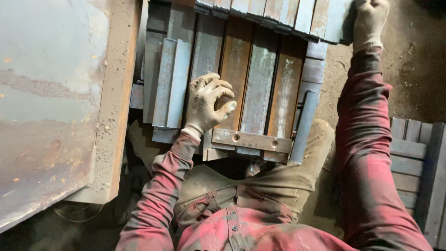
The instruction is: The person sits on the ground and sorts flat metal strips from a pile, picking them up one at a time and stacking them neatly on a metal frame stack beside them. They briefly handle a small shiny packet before resuming picking up and arranging the strips.
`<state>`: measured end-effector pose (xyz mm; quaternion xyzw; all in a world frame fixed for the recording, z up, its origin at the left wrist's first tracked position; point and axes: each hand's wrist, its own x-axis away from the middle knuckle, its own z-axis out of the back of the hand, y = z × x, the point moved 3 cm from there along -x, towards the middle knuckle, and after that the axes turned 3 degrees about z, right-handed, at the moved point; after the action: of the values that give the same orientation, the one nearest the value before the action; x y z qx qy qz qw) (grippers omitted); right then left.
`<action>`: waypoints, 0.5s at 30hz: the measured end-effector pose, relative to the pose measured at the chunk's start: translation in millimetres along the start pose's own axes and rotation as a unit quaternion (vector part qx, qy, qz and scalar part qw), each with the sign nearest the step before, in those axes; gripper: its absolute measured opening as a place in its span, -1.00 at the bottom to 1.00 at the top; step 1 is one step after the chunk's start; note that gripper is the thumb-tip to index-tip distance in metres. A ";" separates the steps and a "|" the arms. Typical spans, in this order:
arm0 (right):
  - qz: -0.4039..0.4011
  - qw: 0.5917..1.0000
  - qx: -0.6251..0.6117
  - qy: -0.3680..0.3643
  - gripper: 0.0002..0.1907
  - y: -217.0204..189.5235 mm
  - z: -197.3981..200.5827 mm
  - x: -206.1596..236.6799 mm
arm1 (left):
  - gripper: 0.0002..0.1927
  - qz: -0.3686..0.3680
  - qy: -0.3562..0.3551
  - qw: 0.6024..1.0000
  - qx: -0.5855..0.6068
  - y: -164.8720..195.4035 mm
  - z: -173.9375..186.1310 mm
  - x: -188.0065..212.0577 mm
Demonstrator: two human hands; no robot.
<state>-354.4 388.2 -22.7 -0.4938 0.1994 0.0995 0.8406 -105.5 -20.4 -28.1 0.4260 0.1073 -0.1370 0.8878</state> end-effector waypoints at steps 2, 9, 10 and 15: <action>0.002 1.000 -0.010 -0.010 -0.77 -4.8 -2.7 -3.9 | -0.83 -0.010 0.008 1.000 0.004 2.7 1.1 -2.5; 0.075 0.996 0.052 -0.018 -0.72 -32.5 -9.7 -5.3 | -0.84 -0.005 -0.005 1.000 -0.007 8.2 1.2 -4.5; 0.024 0.999 0.016 -0.015 -0.77 -30.9 -9.2 -6.0 | -0.84 -0.006 0.000 1.000 -0.009 8.5 0.4 -4.5; 0.074 0.980 0.181 -0.028 -0.71 -36.0 3.7 -1.2 | -0.84 -0.004 -0.003 1.000 0.003 12.4 -4.3 3.9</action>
<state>-341.5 373.8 7.9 -0.3149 0.2265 0.1370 0.9115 -98.0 -10.2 -23.0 0.4276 0.1060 -0.1421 0.8864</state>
